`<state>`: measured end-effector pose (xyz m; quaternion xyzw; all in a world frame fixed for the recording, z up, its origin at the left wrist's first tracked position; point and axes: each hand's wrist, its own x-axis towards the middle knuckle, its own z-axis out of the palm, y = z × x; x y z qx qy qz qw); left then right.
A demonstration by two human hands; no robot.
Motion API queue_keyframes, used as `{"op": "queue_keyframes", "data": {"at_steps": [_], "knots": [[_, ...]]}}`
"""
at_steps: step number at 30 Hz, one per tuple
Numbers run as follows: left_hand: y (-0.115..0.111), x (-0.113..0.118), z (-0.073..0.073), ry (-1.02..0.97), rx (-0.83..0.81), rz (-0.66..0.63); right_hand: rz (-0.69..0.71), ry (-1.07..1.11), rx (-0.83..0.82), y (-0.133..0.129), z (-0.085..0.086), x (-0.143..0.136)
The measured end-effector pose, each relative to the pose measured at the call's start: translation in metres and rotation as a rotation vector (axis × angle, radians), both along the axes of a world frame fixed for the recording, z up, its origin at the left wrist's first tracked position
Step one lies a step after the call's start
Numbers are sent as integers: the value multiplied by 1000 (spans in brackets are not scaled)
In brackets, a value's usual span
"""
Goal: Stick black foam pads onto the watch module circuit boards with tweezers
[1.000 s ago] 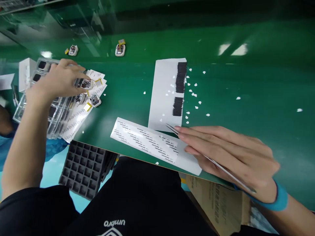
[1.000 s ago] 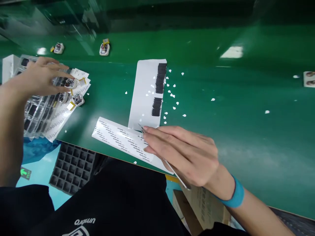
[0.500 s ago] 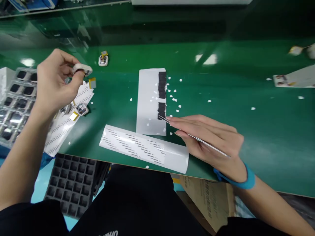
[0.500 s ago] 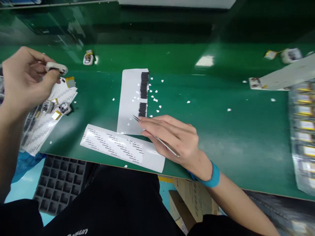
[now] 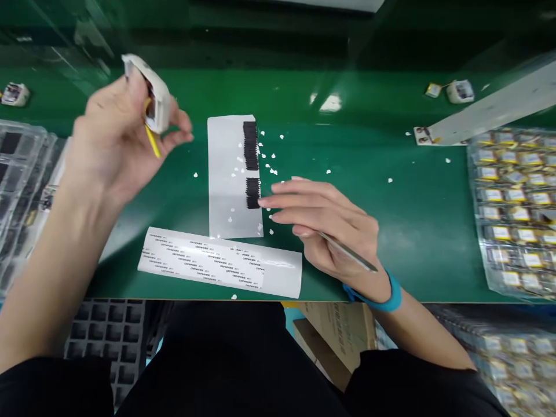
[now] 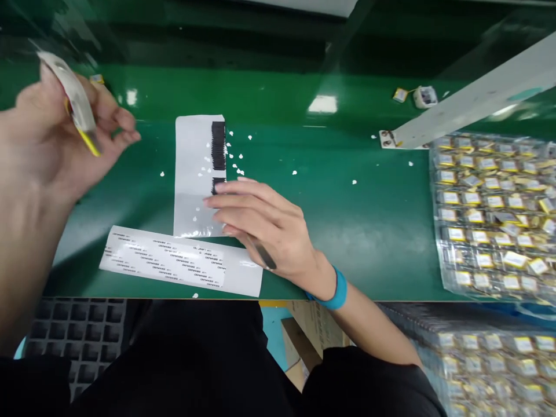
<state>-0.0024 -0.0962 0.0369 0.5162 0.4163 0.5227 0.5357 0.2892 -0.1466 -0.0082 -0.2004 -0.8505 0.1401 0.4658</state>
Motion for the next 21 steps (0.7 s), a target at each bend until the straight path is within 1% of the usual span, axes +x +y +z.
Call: {"op": "queue_keyframes", "data": {"at_steps": [1,3,5,7,9,11,12,17,18,21], "knots": [[-6,9,-3,-15,11,-46,-30,46,2,-1,-1,-1],[-22,28,-9,-2,-20,-152,-129,120,17,-3,-3,-3],[-39,43,-14,82,-84,-273,-212,96,28,-4,-4,-4],[-54,53,-17,212,-113,-381,-231,19,15,-6,-5,-6],[-63,60,-20,342,-77,-436,-215,-26,-16,-7,-7,-9],[-68,64,-22,426,-21,-419,-206,-44,-32,-8,-8,-11],[-70,65,-24,437,-10,-400,-208,-52,-33,-8,-8,-11],[-76,69,-29,347,-55,-321,-181,-89,-81,-10,-7,-10],[-78,69,-29,369,-31,-295,-176,-103,-97,-11,-7,-10],[-82,69,-30,528,71,-228,-197,-132,-90,-12,-6,-11]]}}
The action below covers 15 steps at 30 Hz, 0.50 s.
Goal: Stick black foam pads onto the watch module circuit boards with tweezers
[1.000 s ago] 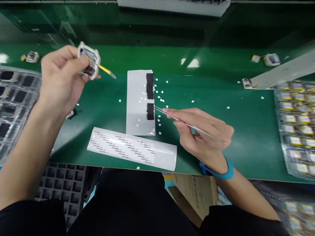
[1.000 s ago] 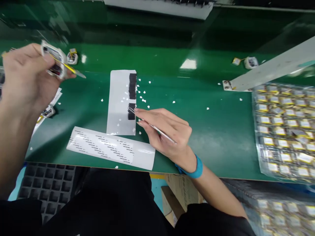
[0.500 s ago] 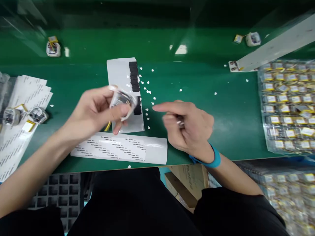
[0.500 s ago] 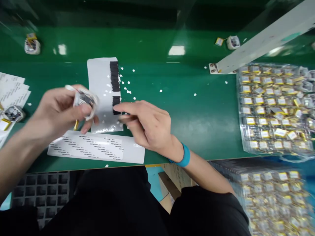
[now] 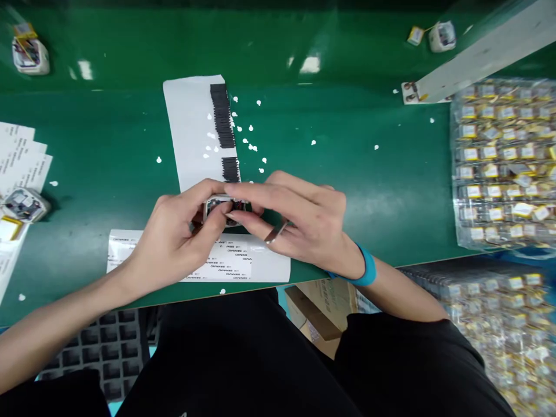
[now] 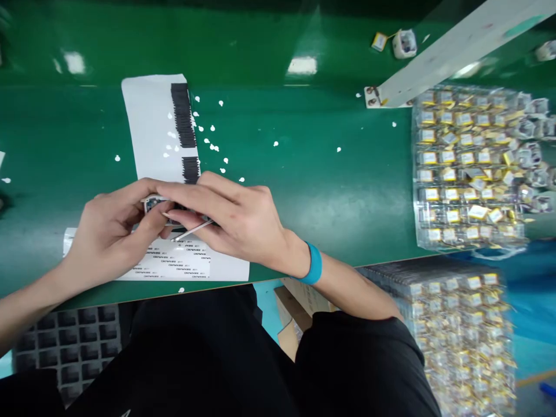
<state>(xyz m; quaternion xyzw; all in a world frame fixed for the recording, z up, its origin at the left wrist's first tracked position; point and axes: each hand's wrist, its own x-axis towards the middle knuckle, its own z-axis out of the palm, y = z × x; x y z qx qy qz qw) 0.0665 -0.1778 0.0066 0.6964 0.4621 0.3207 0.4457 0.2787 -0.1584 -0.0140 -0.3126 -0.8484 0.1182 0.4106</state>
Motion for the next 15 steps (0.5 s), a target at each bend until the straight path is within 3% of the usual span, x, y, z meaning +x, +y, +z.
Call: {"op": "queue_keyframes", "data": {"at_steps": [3,7,15], "knots": [[-3,0,0,77,30,40,12,-5,-2,0,1,0],[-5,-1,1,14,-15,103,1,24,-39,1,2,0],[-13,-2,1,41,6,79,22,-33,-10,-1,-1,-2]]}}
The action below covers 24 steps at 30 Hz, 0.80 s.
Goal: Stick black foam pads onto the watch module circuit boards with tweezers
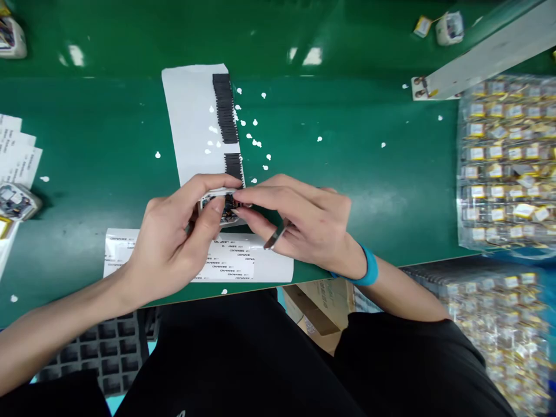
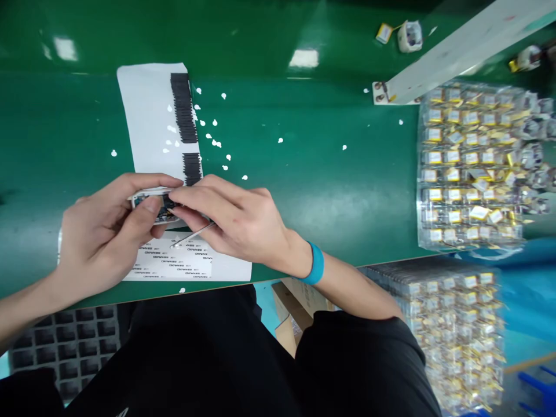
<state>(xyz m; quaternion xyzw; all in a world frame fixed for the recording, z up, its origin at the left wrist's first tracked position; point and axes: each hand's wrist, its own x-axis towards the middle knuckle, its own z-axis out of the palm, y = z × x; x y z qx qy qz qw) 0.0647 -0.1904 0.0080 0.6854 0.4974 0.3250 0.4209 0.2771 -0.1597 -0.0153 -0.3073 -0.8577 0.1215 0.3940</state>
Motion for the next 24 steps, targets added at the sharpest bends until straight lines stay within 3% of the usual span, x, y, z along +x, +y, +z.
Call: {"op": "queue_keyframes", "data": {"at_steps": [6,13,17,24], "knots": [[-2,1,-5,104,179,28,73,28,-104,0,-3,1],[6,-1,-5,126,239,31,24,98,-152,3,-5,-3],[8,-1,-1,29,119,-6,-39,131,-81,3,-5,-4],[16,0,0,-350,-253,-14,-73,-136,99,-1,-5,7]]}}
